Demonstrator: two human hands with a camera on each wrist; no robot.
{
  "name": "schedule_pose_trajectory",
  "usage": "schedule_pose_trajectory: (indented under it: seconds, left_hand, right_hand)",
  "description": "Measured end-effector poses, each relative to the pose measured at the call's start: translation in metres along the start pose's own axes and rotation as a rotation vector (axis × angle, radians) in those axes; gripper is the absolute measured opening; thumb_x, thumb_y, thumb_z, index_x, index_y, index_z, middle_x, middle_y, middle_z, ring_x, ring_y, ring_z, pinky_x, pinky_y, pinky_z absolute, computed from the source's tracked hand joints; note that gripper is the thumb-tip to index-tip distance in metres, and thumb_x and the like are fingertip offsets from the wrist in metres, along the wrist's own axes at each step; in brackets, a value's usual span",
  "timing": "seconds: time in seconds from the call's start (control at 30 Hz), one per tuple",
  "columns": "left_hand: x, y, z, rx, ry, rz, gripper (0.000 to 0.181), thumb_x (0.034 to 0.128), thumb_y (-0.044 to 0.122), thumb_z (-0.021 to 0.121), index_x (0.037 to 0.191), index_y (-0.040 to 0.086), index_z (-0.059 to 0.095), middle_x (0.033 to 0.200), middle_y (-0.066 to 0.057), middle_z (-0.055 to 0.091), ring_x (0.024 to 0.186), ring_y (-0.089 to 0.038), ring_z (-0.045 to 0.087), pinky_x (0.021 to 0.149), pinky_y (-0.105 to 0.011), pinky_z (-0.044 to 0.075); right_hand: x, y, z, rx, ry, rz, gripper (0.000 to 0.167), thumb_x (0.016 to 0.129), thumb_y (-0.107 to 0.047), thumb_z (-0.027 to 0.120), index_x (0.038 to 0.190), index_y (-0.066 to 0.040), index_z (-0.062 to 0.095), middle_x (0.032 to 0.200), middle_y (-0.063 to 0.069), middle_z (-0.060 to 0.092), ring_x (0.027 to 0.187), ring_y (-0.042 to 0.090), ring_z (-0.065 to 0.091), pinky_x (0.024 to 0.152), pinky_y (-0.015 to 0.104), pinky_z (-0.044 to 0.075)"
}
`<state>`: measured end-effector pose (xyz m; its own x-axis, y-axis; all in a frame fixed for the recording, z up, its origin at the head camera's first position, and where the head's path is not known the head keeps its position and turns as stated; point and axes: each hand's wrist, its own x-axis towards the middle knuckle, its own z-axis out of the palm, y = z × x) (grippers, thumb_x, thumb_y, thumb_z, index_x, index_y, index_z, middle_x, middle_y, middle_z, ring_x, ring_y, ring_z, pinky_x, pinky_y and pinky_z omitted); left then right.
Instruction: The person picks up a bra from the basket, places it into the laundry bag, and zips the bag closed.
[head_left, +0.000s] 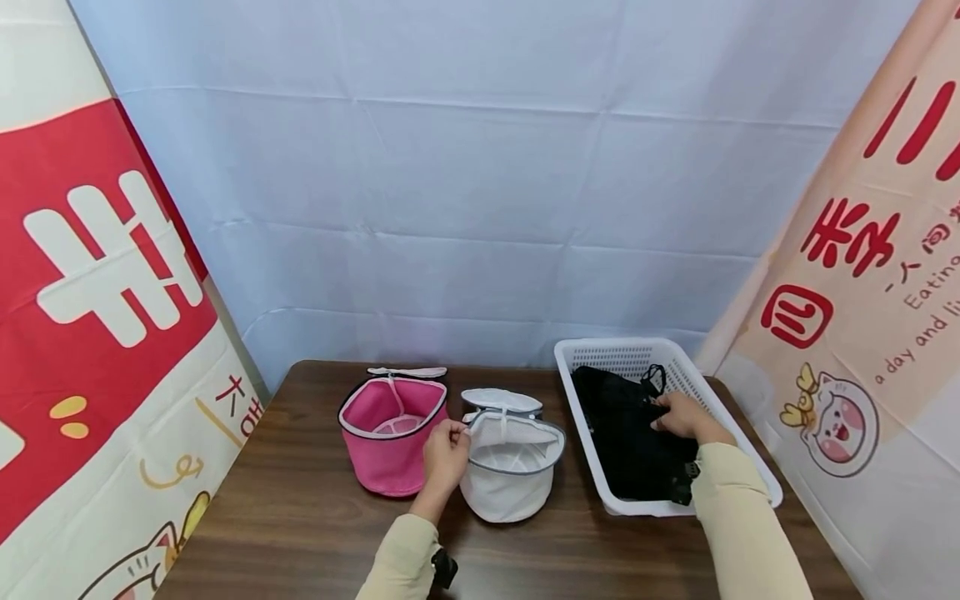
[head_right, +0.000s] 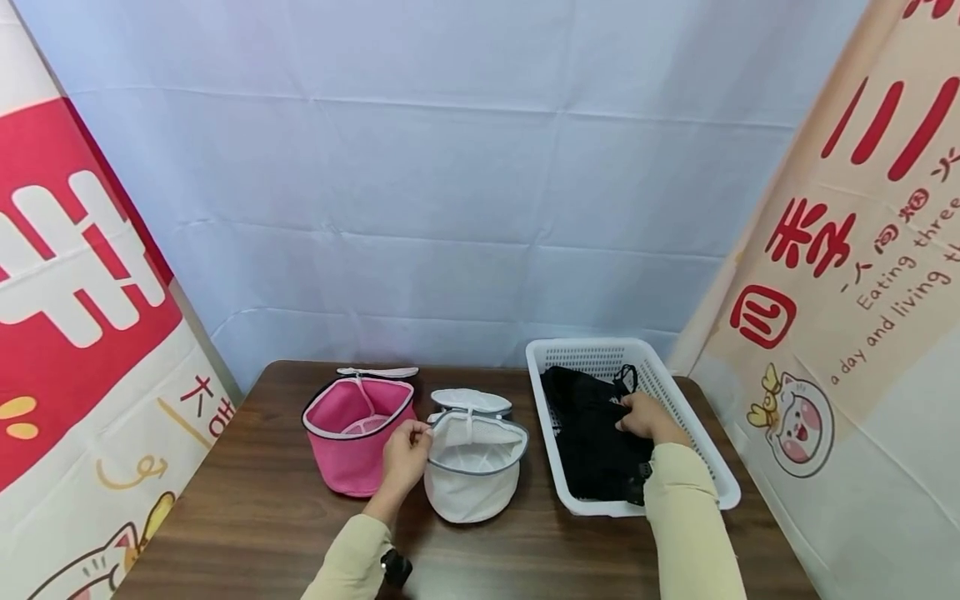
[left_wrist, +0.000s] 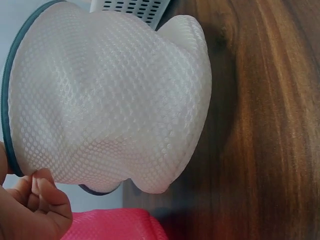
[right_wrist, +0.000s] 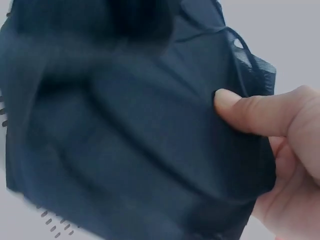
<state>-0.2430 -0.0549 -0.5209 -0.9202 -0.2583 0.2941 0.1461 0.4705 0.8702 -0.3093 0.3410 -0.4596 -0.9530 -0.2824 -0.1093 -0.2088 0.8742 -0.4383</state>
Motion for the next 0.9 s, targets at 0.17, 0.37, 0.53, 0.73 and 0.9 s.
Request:
schedule_pose_trajectory:
  seconds: [0.17, 0.37, 0.53, 0.73, 0.9]
  left_hand:
    - [-0.001, -0.002, 0.000, -0.035, 0.029, 0.002, 0.005, 0.0821, 0.005, 0.064, 0.078, 0.006, 0.062, 0.069, 0.002, 0.053, 0.062, -0.011, 0.049, 0.058, -0.029, 0.042]
    - [-0.001, -0.005, -0.003, -0.062, 0.036, -0.014, 0.005, 0.0822, 0.006, 0.065, 0.078, 0.005, 0.063, 0.066, 0.002, 0.054, 0.060, -0.010, 0.049, 0.057, -0.027, 0.042]
    - [0.001, -0.006, -0.004, -0.060, 0.031, 0.000, 0.007, 0.0822, 0.009, 0.067, 0.080, 0.002, 0.064, 0.066, 0.002, 0.055, 0.059, -0.009, 0.049, 0.056, -0.027, 0.042]
    - [0.001, -0.005, -0.003, -0.066, 0.011, -0.016, 0.008, 0.0810, 0.009, 0.067, 0.080, 0.001, 0.064, 0.066, 0.002, 0.055, 0.059, -0.009, 0.050, 0.056, -0.026, 0.042]
    - [0.001, -0.005, -0.001, -0.071, 0.010, -0.025, 0.004, 0.0796, 0.006, 0.066, 0.078, 0.003, 0.064, 0.065, 0.002, 0.055, 0.059, -0.008, 0.050, 0.057, -0.026, 0.043]
  right_hand:
    - [-0.002, -0.001, 0.003, 0.022, 0.073, -0.035, 0.023, 0.077, -0.001, 0.065, 0.094, 0.014, 0.060, 0.090, 0.025, 0.060, 0.082, 0.039, 0.055, 0.072, 0.050, 0.044]
    - [-0.006, -0.003, 0.008, 0.019, 0.099, -0.025, 0.034, 0.082, -0.002, 0.062, 0.107, 0.020, 0.054, 0.104, 0.035, 0.055, 0.097, 0.049, 0.051, 0.079, 0.055, 0.042]
    - [-0.009, -0.001, 0.011, 0.023, 0.121, 0.008, 0.038, 0.086, -0.004, 0.059, 0.112, 0.022, 0.050, 0.111, 0.039, 0.051, 0.102, 0.052, 0.047, 0.082, 0.057, 0.040]
    - [-0.015, 0.000, 0.010, 0.030, 0.147, 0.047, 0.046, 0.089, -0.006, 0.056, 0.117, 0.027, 0.041, 0.118, 0.044, 0.041, 0.108, 0.056, 0.040, 0.086, 0.059, 0.036]
    - [-0.020, -0.002, 0.011, 0.020, 0.191, 0.042, 0.044, 0.089, -0.006, 0.054, 0.114, 0.029, 0.041, 0.113, 0.046, 0.043, 0.104, 0.057, 0.042, 0.084, 0.060, 0.037]
